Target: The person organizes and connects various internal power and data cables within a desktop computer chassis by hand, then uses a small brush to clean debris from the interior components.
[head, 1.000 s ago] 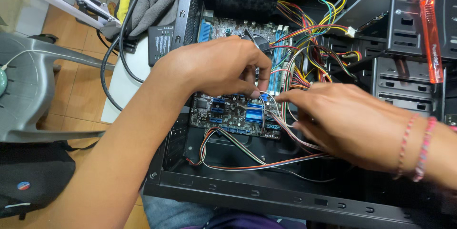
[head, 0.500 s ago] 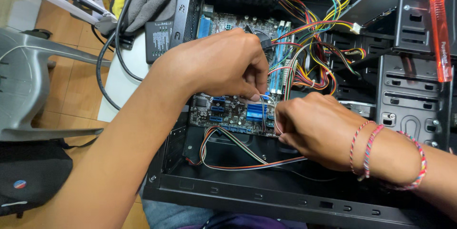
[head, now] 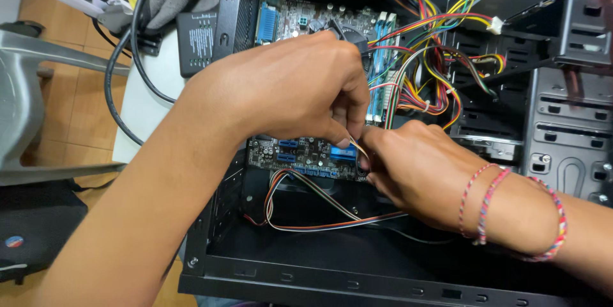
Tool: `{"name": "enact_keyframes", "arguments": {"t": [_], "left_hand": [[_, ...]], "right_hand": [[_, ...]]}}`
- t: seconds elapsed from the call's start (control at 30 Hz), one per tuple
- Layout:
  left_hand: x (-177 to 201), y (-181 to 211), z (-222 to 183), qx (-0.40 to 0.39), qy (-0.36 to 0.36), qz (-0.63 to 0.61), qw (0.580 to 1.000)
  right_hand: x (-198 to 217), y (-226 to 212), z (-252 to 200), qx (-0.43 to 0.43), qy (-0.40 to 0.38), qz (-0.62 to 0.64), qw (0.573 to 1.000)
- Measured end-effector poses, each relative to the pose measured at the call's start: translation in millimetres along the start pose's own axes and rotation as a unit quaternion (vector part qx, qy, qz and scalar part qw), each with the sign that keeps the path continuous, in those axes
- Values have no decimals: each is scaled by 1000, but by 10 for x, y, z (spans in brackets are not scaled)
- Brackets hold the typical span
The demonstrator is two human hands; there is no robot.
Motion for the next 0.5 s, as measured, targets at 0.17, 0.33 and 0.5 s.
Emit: {"name": "enact_keyframes", "arguments": {"t": [0.17, 0.33, 0.5], "left_hand": [[-9, -7, -18, 26, -18, -8, 999], [-6, 2, -35, 62, -36, 1, 997], [-27, -44, -51, 25, -11, 18, 999]], "right_hand": [[-115, -7, 97, -49, -34, -38, 997], [-176, -6, 144, -61, -46, -72, 994], [-178, -18, 164, -45, -21, -40, 998]]}}
Point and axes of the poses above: each hand's wrist, its own z-axis towards the middle knuckle, its own x-axis out of the back of the hand, y = z × x, the point moved 4 cm from there along z, towards the middle knuckle, and after that the axes turned 13 degrees about -x, right-handed, at the moved point
